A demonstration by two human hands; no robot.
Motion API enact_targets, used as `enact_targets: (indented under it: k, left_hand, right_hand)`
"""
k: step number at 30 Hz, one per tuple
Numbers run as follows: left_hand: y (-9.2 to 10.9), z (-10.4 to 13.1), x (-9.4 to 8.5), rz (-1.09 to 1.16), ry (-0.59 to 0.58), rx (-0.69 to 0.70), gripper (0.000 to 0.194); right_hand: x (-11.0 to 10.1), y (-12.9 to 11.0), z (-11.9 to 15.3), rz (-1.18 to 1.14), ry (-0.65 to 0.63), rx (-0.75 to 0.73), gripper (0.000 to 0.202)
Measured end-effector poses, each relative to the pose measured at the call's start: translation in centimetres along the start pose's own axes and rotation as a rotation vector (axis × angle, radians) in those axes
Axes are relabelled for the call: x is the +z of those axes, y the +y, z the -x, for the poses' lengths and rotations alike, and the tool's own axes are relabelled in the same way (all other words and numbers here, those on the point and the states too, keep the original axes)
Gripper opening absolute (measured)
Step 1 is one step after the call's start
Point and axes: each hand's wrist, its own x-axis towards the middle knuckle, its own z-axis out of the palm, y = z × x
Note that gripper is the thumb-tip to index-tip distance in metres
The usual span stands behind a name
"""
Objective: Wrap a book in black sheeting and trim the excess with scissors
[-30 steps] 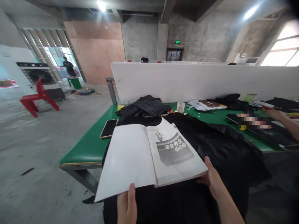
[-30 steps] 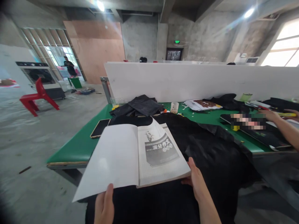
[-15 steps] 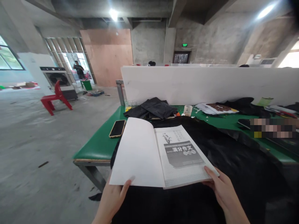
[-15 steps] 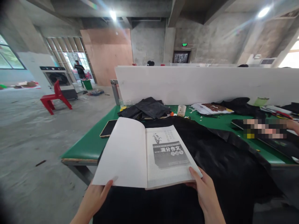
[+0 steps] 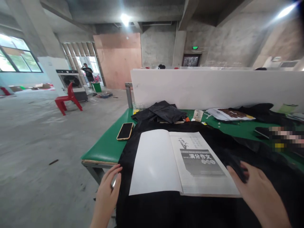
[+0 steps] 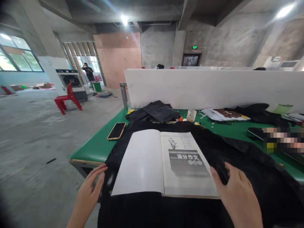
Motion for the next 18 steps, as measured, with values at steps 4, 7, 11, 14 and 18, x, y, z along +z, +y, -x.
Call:
enact_targets:
  k: [4,7,11,14,18]
  left_hand:
    - [0.4,-4.8,-0.4,-0.114,-0.006,0.159,0.042]
    - [-0.3,-10.2,0.8,-0.228,-0.035,0.173,0.051]
    - [-2.9,-17.2,3.7,-0.278,-0.041,0.058,0.061]
    - [-4.8,-20.5,5.5,-0.280,-0.075,0.005,0.066]
    - [-6.3,-22.3,6.7,-0.246,-0.069,-0.007,0.068]
  right_hand:
    - [0.9,-9.1,-1.4,-0.182,-0.184,-0.405,0.057]
    - [3.9,-16.0,-1.4,-0.227,-0.586,-0.774,0.060]
    - [9.1,-22.4,-1.3,-0.356,-0.942,-0.855,0.048]
    - [13.3,-26.9,-2.0,-0.435,-1.004,-0.757,0.029]
    - [19.1,-33.2,-2.8,-0.633,-1.012,-0.452,0.028]
